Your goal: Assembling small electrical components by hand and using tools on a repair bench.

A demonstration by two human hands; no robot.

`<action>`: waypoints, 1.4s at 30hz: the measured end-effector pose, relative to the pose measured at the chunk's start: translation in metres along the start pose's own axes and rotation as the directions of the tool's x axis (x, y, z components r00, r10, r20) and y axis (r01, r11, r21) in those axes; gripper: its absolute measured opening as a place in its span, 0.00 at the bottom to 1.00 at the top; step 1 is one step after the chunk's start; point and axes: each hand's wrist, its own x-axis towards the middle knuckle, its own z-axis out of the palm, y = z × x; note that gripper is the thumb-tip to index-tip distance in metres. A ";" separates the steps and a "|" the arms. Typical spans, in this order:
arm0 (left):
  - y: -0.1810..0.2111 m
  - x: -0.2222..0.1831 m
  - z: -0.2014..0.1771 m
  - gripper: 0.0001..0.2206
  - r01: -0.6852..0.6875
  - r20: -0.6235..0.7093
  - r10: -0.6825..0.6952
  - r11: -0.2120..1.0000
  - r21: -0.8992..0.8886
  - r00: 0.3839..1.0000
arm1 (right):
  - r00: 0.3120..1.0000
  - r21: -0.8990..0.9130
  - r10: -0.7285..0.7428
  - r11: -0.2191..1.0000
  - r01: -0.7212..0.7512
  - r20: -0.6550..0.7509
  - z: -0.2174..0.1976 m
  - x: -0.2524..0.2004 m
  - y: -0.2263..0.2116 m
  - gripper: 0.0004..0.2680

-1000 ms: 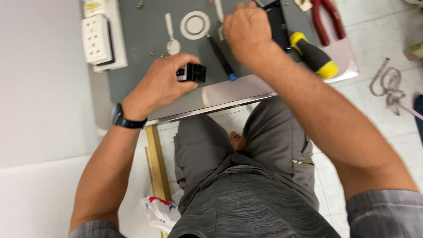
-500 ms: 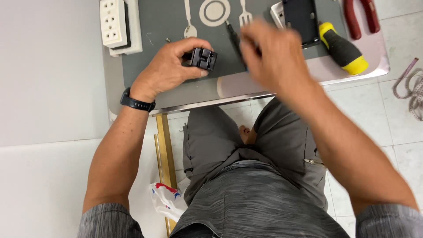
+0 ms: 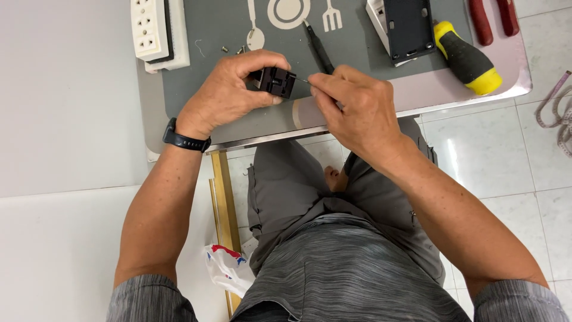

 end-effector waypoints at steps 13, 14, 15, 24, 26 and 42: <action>0.000 0.003 0.000 0.19 0.022 -0.001 -0.022 1.000 0.019 1.000 | 0.999 -0.066 -0.049 0.997 0.048 -0.013 0.003 -0.004 -0.007 0.05; 0.000 0.004 0.000 0.19 0.014 0.007 -0.014 1.000 0.021 1.000 | 0.999 -0.073 -0.046 0.996 0.046 -0.005 0.003 -0.003 -0.007 0.05; 0.001 0.004 0.000 0.18 0.006 0.014 -0.007 1.000 0.022 1.000 | 0.999 -0.080 -0.043 0.996 0.043 0.004 0.003 -0.002 -0.007 0.05; 0.010 0.003 0.000 0.18 0.059 0.022 -0.062 0.994 0.089 0.998 | 0.999 -0.035 -0.020 0.999 0.019 -0.030 0.001 -0.004 -0.005 0.06; 0.010 0.004 0.000 0.18 0.043 0.017 -0.045 0.995 0.089 0.999 | 0.999 -0.049 -0.028 0.998 0.026 -0.028 0.001 -0.004 -0.003 0.06; 0.014 0.010 0.005 0.15 -0.056 0.057 0.045 0.974 0.219 0.997 | 0.995 -0.107 -0.092 0.990 0.097 0.045 0.002 -0.005 0.012 0.07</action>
